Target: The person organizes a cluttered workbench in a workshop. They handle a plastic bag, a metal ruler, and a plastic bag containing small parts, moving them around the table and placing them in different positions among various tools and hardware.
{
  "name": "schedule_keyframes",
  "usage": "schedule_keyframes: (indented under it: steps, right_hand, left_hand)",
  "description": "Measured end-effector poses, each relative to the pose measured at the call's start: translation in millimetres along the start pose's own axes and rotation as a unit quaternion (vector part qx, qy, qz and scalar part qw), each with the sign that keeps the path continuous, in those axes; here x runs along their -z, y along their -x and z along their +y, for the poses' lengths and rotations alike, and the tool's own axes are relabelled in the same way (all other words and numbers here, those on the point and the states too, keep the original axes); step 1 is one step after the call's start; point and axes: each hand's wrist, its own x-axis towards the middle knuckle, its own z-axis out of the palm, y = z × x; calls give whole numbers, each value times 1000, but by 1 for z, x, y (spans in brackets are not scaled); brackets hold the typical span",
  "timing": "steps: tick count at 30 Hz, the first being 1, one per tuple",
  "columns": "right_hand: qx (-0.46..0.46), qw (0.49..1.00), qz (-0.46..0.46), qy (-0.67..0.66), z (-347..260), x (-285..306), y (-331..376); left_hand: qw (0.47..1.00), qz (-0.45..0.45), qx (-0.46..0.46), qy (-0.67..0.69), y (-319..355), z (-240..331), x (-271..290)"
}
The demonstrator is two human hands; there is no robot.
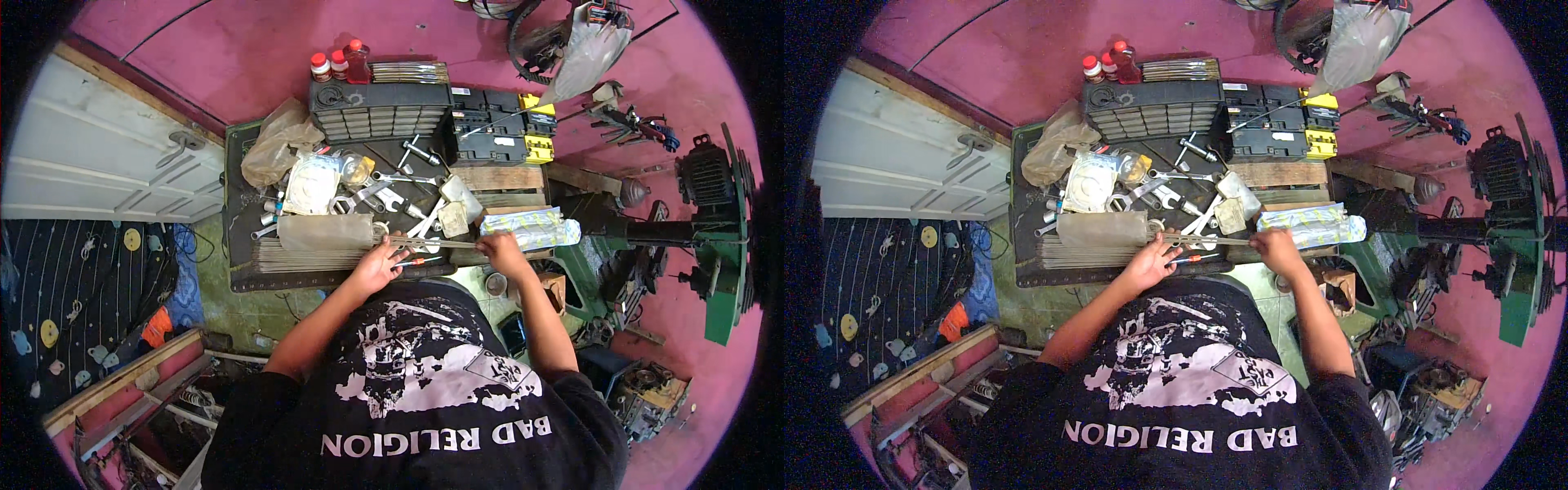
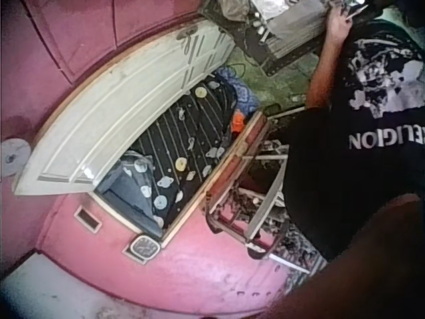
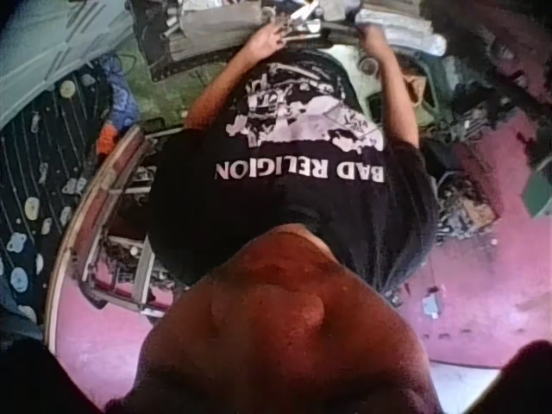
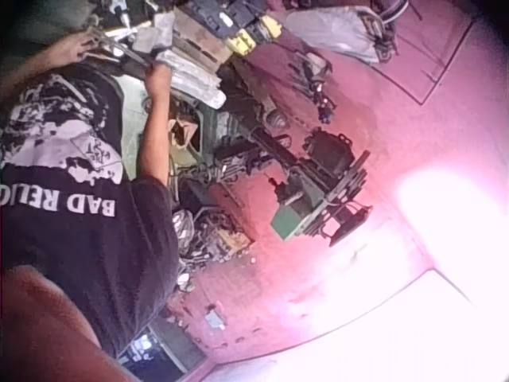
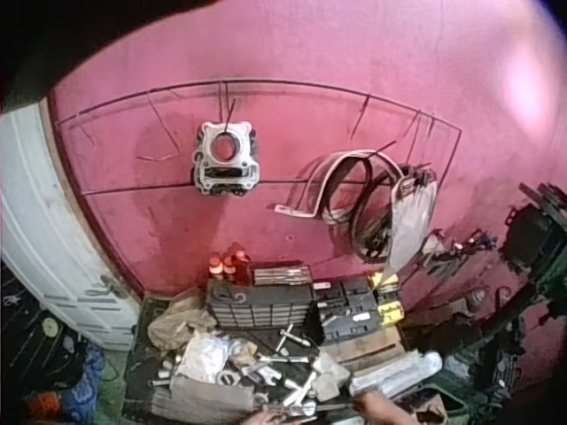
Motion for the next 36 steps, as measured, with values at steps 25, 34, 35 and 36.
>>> schedule_keyframes:
  steps: [25, 34, 35, 36]
  right_hand:
    - [58, 998, 10, 21, -106, -132, -96]
    - [-3, 995, 32, -93, -97, -153, -85]
    - [-14, 993, 38, -111, -102, -155, -86]
    - [-27, 990, 45, -128, -108, -154, -85]
  left_hand:
    - [987, -36, 38, -151, 63, 35, 35]
    - [904, 71, -28, -421, 144, 87, 85]
    - [890, 109, -61, -438, 149, 87, 107]
    - [874, 144, -93, -455, 149, 84, 133]
